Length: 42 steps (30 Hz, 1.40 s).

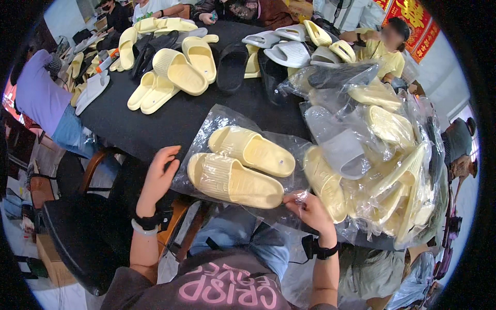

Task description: The person places pairs of yellow, white, and black slippers into clear plastic bags on a table. The person repeatedly picks up slippers, inserts them into bags, and sets the packaged pairs aside. Other workers are visible in the background performing similar tasks.

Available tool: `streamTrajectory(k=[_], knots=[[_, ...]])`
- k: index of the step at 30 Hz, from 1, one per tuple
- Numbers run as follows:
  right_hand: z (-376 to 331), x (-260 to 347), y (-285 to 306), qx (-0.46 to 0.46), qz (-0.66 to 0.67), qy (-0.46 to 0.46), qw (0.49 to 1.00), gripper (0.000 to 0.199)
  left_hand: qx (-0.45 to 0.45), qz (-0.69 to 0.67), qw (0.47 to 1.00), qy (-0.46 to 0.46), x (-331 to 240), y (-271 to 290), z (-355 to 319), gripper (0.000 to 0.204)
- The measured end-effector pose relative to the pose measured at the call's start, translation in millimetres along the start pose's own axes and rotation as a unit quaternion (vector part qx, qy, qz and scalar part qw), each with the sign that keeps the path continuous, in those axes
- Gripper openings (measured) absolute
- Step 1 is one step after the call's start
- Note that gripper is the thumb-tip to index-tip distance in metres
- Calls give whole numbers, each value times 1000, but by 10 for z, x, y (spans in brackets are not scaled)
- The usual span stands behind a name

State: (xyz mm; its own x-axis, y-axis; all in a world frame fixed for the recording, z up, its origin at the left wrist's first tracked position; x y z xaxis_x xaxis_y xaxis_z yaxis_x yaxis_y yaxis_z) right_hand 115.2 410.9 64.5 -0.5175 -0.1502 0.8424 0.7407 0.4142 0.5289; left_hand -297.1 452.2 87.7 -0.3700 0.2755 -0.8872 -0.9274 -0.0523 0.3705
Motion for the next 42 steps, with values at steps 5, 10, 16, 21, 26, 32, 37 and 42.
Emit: streamTrajectory(k=[5, 10, 16, 21, 26, 32, 37, 42], knots=[[498, 670, 23, 28, -201, 178, 963, 43, 60, 78, 994, -42, 171, -459, 274, 42], [1052, 553, -308, 81, -336, 275, 897, 47, 73, 158, 983, -61, 438, -626, 324, 47], [1512, 727, -687, 155, -425, 312, 836, 23, 82, 131, 987, -42, 499, -614, 315, 50], [1362, 409, -679, 54, -455, 299, 837, 20, 83, 96, 992, -5, 551, -578, 307, 52], [842, 765, -315, 34, -477, 247, 843, 26, 91, 90, 992, 10, 486, -537, 295, 54], [497, 789, -42, -57, -443, 233, 864, 15, 102, 203, 974, -25, 503, -614, 278, 59], [-18, 982, 233, -89, -411, 188, 888, 16, 106, 285, 952, -41, 510, -646, 261, 68], [-832, 924, 681, -211, -310, 93, 922, 23, 89, 379, 915, -107, 464, -779, 240, 77]])
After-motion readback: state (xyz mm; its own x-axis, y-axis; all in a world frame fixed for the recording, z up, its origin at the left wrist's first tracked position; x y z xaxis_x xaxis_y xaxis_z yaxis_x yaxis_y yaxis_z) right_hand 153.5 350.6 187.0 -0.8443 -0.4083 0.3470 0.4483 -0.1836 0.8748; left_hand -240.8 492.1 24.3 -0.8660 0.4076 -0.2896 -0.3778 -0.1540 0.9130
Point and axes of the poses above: each hand's wrist, its own z-axis towards the middle knuckle, its own y-axis out of the back of the hand, x = y × z, the point moved 4 cm from there along z, towards the middle knuckle, and after that the axes turned 8 degrees about -z, right-handed, at the moved point
